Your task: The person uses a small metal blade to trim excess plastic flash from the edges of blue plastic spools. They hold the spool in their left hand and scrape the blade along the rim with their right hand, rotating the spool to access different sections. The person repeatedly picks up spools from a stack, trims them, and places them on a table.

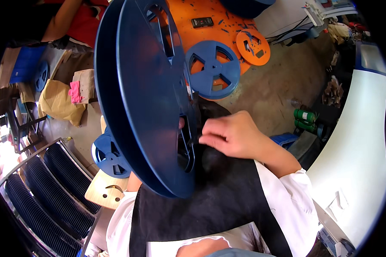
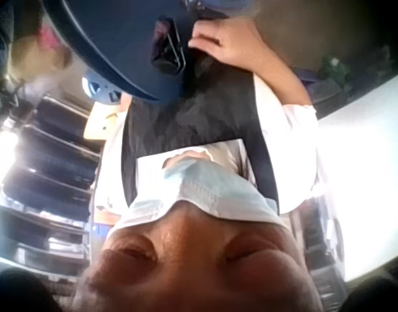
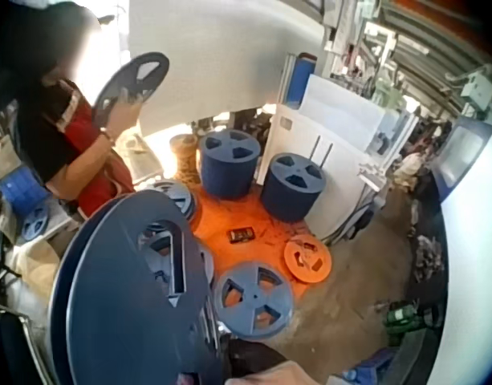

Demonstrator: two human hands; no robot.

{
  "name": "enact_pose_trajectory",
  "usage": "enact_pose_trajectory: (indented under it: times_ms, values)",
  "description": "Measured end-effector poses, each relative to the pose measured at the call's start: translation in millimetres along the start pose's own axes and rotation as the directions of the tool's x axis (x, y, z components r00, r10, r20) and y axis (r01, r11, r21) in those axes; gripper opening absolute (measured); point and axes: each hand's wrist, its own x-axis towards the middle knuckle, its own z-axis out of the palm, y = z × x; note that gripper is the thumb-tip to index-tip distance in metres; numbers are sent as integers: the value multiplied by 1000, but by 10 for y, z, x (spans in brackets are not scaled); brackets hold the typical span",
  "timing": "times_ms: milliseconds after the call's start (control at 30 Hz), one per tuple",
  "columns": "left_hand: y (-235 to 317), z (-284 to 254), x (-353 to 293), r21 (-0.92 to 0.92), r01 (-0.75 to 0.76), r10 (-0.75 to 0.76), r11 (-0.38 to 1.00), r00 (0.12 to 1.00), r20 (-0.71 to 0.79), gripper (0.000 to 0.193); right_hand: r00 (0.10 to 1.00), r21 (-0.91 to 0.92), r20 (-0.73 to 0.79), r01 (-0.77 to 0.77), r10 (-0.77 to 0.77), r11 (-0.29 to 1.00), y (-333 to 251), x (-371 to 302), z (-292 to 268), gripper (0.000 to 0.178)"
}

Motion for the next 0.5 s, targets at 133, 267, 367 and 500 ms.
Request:
enact_pose_trajectory:
  times_ms: [133,267,367,500]
  values:
    - [-15,-2,-34,61,-23,20,998,999,44,66,1000,0,14,-19,19,1000,-6,82,-64,21]
    - [150,201,-49,-281,25,-5,959,997,73,65,995,427,38,-95,87,899,73,54,-170,18]
    - [470,358,-53,-689,139,-60,711,989,137,69,852,687,-291,-130,435,714,439,143,-340,15]
    - [665,250,-59,-755,224,-138,616,975,176,78,892,-268,-419,59,-171,962,580,227,-402,9]
